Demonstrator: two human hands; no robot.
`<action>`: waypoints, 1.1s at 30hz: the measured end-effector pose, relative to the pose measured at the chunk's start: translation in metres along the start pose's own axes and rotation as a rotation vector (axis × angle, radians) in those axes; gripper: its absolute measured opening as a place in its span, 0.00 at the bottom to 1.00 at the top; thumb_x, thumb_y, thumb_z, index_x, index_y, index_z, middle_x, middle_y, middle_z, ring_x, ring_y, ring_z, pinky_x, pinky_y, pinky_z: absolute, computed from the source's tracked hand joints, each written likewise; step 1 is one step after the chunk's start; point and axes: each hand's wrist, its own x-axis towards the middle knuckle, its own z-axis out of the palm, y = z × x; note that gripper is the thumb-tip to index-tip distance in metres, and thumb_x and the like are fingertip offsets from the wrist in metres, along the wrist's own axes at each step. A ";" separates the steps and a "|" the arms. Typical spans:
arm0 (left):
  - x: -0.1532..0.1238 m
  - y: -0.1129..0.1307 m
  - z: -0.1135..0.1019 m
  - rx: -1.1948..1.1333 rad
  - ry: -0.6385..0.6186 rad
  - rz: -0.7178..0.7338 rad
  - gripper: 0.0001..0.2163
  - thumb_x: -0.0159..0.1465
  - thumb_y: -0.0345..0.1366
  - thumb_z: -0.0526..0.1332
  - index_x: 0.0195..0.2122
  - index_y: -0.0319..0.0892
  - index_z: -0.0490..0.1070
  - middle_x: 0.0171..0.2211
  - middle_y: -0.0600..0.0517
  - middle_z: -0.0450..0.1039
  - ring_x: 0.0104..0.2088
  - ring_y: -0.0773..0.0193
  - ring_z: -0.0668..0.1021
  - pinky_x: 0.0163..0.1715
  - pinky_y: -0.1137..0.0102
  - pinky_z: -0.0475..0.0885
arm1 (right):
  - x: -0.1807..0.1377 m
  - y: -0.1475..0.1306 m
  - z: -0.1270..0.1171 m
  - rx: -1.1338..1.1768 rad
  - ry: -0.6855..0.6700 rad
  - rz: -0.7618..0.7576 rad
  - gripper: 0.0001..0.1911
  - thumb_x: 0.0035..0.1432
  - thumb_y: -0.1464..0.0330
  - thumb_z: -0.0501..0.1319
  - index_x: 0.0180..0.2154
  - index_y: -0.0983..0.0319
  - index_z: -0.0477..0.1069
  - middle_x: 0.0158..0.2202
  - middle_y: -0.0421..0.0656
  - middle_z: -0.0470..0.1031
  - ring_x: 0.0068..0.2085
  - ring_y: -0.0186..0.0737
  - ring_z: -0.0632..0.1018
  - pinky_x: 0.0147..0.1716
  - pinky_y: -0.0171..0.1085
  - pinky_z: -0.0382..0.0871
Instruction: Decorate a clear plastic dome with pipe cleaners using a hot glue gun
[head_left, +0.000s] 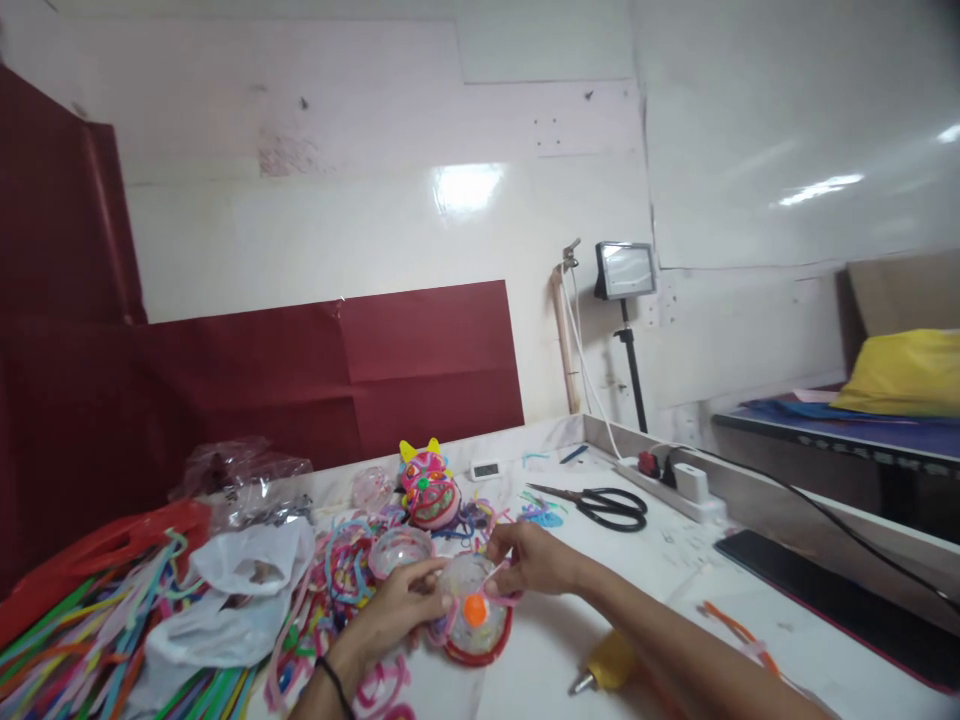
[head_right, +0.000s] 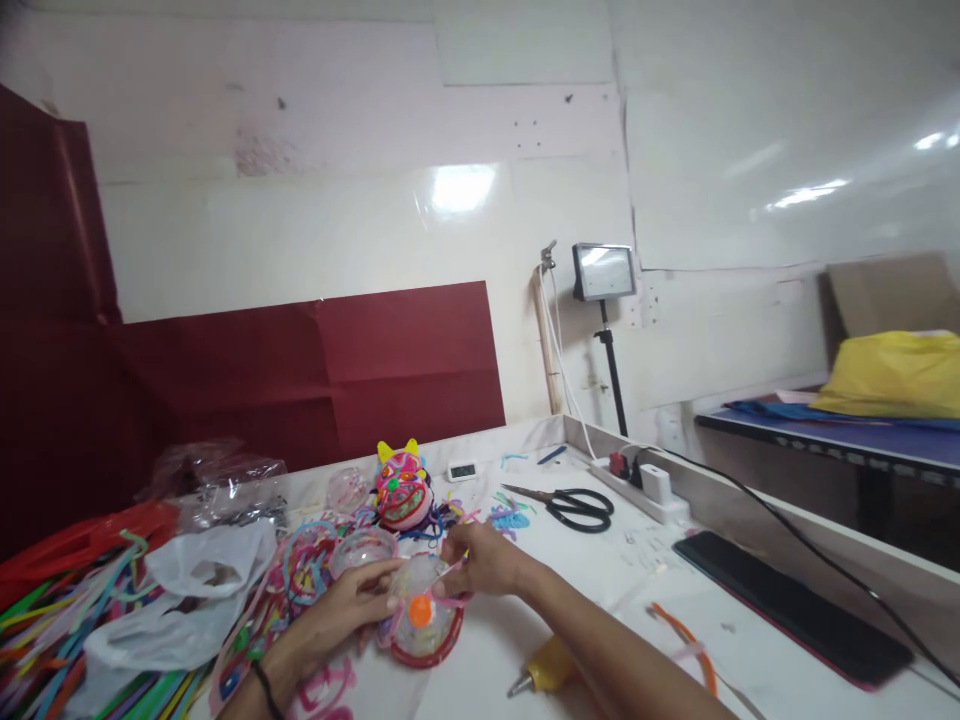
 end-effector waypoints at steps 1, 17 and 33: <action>0.000 0.000 0.000 0.001 0.001 -0.003 0.36 0.47 0.50 0.72 0.55 0.38 0.69 0.33 0.48 0.76 0.23 0.68 0.74 0.16 0.77 0.62 | 0.000 0.000 0.000 0.002 -0.003 0.000 0.17 0.38 0.63 0.73 0.30 0.61 0.71 0.27 0.36 0.71 0.26 0.31 0.69 0.25 0.30 0.60; 0.000 0.011 0.000 0.103 0.040 0.018 0.34 0.49 0.47 0.71 0.56 0.39 0.69 0.30 0.52 0.74 0.23 0.69 0.71 0.20 0.75 0.61 | 0.004 0.000 -0.007 -0.029 -0.022 -0.008 0.18 0.38 0.62 0.74 0.30 0.62 0.72 0.27 0.36 0.71 0.30 0.34 0.71 0.29 0.31 0.62; 0.004 0.007 -0.003 0.100 0.075 -0.010 0.33 0.51 0.47 0.69 0.57 0.39 0.69 0.35 0.48 0.77 0.21 0.69 0.68 0.19 0.74 0.60 | 0.005 0.002 -0.007 -0.035 -0.007 -0.010 0.16 0.40 0.63 0.73 0.30 0.62 0.72 0.28 0.36 0.71 0.30 0.34 0.72 0.28 0.31 0.63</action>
